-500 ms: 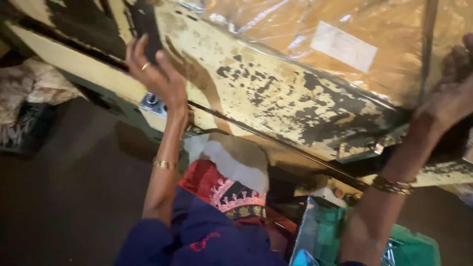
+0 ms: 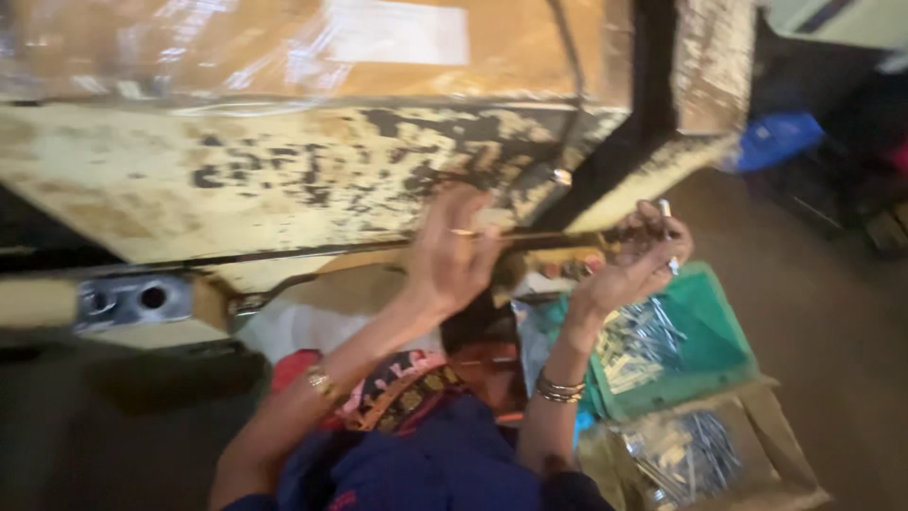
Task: The person repeatedly picks metal fasteners from a green bin and inserts them one by one into a slot on a machine. The person then closes the machine door after each insertion.
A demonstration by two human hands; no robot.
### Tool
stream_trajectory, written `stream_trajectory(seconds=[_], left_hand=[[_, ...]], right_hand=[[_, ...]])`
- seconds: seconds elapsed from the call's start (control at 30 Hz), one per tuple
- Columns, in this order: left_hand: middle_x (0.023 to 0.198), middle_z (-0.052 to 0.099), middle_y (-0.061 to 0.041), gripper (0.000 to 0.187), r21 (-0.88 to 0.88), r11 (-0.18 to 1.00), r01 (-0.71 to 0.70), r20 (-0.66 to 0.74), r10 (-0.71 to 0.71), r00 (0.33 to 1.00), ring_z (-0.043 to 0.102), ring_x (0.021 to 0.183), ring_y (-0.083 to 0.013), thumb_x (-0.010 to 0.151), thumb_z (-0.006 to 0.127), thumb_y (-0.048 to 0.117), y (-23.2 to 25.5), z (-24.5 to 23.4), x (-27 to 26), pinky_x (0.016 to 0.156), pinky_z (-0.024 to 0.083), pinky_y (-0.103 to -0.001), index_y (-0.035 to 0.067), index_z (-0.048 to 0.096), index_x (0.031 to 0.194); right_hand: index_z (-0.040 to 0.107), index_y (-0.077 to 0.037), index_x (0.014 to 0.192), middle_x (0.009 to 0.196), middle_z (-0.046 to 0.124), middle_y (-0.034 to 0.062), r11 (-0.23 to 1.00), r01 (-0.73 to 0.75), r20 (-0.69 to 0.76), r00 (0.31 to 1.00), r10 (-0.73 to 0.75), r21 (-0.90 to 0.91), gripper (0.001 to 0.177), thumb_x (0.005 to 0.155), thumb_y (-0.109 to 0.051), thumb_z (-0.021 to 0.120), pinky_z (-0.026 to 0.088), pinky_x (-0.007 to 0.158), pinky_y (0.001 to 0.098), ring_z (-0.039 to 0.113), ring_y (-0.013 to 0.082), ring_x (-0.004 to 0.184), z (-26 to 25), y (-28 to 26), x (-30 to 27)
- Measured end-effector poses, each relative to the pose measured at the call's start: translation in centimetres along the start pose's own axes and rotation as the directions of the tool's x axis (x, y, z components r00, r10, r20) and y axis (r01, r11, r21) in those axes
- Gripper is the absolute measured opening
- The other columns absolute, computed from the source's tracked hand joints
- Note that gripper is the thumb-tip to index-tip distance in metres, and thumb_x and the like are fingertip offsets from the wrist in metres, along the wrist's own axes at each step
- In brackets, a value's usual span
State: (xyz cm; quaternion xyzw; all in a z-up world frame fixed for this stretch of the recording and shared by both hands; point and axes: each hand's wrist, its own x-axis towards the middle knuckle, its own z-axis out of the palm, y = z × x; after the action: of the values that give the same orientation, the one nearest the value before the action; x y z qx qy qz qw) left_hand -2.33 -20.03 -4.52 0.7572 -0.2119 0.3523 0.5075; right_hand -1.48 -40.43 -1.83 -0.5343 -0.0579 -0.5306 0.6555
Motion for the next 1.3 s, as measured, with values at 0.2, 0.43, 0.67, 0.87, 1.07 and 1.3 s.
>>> stream_trajectory(seconds=[0.2,0.43,0.67,0.87,1.07,1.3], left_hand=[[0.111,0.057,-0.025,0.030,-0.101,0.973,0.209,0.184,-0.189,0.965,0.055,0.105,-0.0417,0.102,0.066,0.021,1.3,12.9,0.9,0.094,0.045,-0.051,-0.002,0.051,0.114],[0.094,0.066,-0.017,0.033,-0.506,0.767,0.394,0.077,-0.414,0.907,0.064,0.084,-0.0313,0.102,0.058,0.031,-0.6,14.4,1.2,0.077,0.051,-0.044,-0.001,0.055,0.111],[0.080,0.066,-0.015,0.058,-0.342,0.854,0.392,0.333,-0.280,0.900,0.065,0.078,-0.0275,0.107,0.035,0.051,-2.9,13.9,3.7,0.074,0.049,-0.042,0.004,0.066,0.092],[0.073,0.062,-0.012,0.066,-0.300,0.866,0.400,0.278,-0.322,0.905,0.060,0.067,-0.0248,0.107,0.028,0.056,-3.7,16.3,2.8,0.067,0.046,-0.042,0.003,0.063,0.091],[0.064,0.054,-0.003,0.082,-0.228,0.806,0.547,0.216,-0.505,0.835,0.052,0.059,-0.0160,0.104,0.018,0.068,-3.7,18.4,1.8,0.059,0.043,-0.037,0.007,0.065,0.076],[0.054,0.054,-0.002,0.069,-0.043,0.837,0.546,-0.130,-0.546,0.828,0.051,0.051,-0.0152,0.108,0.036,0.055,0.9,19.4,3.2,0.053,0.039,-0.037,0.008,0.067,0.070]], right_hand=[[0.052,-0.005,0.119,0.111,0.068,0.0133,0.993,0.038,-0.074,0.996,-0.047,-0.109,0.040,0.116,-0.044,0.042,0.055,0.092,0.0328,0.064,0.0164,0.097,-3.8,-3.1,1.2],[0.050,-0.006,0.120,0.110,0.068,0.0147,0.999,0.034,-0.013,0.999,-0.035,-0.041,0.037,0.116,-0.041,0.042,0.053,0.091,0.0326,0.065,0.0187,0.098,-3.8,-3.3,-0.1],[0.053,-0.003,0.115,0.101,0.068,0.0132,0.985,-0.121,0.167,0.976,0.141,-0.126,0.035,0.117,-0.034,0.037,0.054,0.089,0.0309,0.066,0.0175,0.094,0.2,-4.2,-3.0],[0.056,-0.002,0.113,0.090,0.065,0.0090,0.973,-0.116,0.354,0.918,0.181,-0.198,0.030,0.117,-0.026,0.038,0.053,0.081,0.0298,0.063,0.0152,0.085,-1.7,-3.3,-1.1],[0.058,-0.004,0.113,0.081,0.063,0.0044,0.952,-0.197,0.374,0.885,0.276,-0.236,0.026,0.114,-0.024,0.041,0.050,0.070,0.0262,0.060,0.0110,0.076,-8.8,1.6,6.5],[0.062,-0.002,0.113,0.081,0.059,0.0011,0.928,-0.261,0.567,0.736,0.370,-0.266,0.025,0.114,-0.021,0.045,0.047,0.069,0.0239,0.054,0.0074,0.075,-15.3,8.4,14.9]])
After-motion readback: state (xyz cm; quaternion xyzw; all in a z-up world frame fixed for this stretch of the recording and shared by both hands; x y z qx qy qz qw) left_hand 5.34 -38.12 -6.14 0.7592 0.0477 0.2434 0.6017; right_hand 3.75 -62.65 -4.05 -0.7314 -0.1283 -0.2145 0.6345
